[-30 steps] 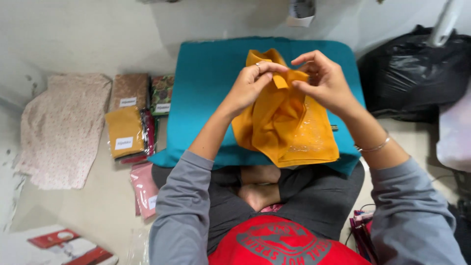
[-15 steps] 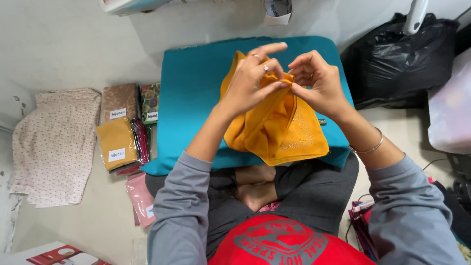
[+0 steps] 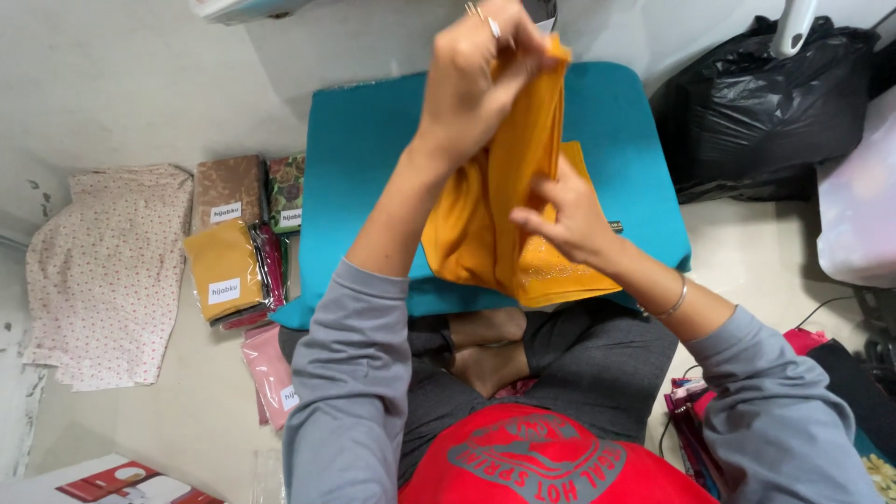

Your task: Fold a hijab, clean it with a lint roller, and place it inside a plastic sleeve for packaging.

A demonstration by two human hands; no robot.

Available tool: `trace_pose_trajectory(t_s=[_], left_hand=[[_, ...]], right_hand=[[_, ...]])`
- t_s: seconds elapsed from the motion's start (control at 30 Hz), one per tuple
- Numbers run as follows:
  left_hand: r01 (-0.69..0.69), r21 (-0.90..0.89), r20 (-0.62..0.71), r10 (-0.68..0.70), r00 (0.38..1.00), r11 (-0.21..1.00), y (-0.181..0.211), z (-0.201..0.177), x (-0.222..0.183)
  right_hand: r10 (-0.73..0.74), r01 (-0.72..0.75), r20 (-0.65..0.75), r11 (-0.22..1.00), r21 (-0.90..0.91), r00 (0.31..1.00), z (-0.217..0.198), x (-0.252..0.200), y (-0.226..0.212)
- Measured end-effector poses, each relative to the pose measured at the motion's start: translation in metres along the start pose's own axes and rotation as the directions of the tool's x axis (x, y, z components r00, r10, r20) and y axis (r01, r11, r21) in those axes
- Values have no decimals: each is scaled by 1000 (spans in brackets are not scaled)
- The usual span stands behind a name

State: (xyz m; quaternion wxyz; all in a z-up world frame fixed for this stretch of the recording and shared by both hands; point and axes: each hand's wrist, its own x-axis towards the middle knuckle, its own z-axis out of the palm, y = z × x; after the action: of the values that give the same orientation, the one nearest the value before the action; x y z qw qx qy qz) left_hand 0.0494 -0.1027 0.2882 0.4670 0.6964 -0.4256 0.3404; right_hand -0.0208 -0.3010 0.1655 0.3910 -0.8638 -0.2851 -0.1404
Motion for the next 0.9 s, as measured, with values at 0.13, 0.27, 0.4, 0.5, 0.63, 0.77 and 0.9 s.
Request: trace_pose_trajectory(t_s=[0.13, 0.27, 0.4, 0.5, 0.63, 0.77, 0.9], left_hand=[[65, 37, -176, -58, 983, 997, -8, -17, 14], [207, 70, -257, -183, 949, 976, -21, -49, 1], [192, 83, -314, -157, 936, 978, -34, -110, -16], [177, 96, -355, -133, 925, 980, -40, -161, -28], [164, 113, -410, -105, 906, 980, -40, -221, -44], [153, 130, -463, -76, 883, 980, -42, -257, -57], [147, 152, -505, -51, 862, 977, -19, -271, -67]], right_hand=[[-170, 173, 39, 981, -91, 985, 11, -11, -21], [57, -39, 184, 994, -99, 981, 25, -27, -1], [111, -48, 180, 946, -321, 977, 30, -43, 66], [54, 9, 202, 954, -301, 978, -1, -37, 71], [136, -65, 282, 967, -246, 950, -46, -39, 116], [402, -348, 152, 891, -292, 903, -111, -27, 116], [75, -85, -40, 900, -428, 996, -200, -29, 128]])
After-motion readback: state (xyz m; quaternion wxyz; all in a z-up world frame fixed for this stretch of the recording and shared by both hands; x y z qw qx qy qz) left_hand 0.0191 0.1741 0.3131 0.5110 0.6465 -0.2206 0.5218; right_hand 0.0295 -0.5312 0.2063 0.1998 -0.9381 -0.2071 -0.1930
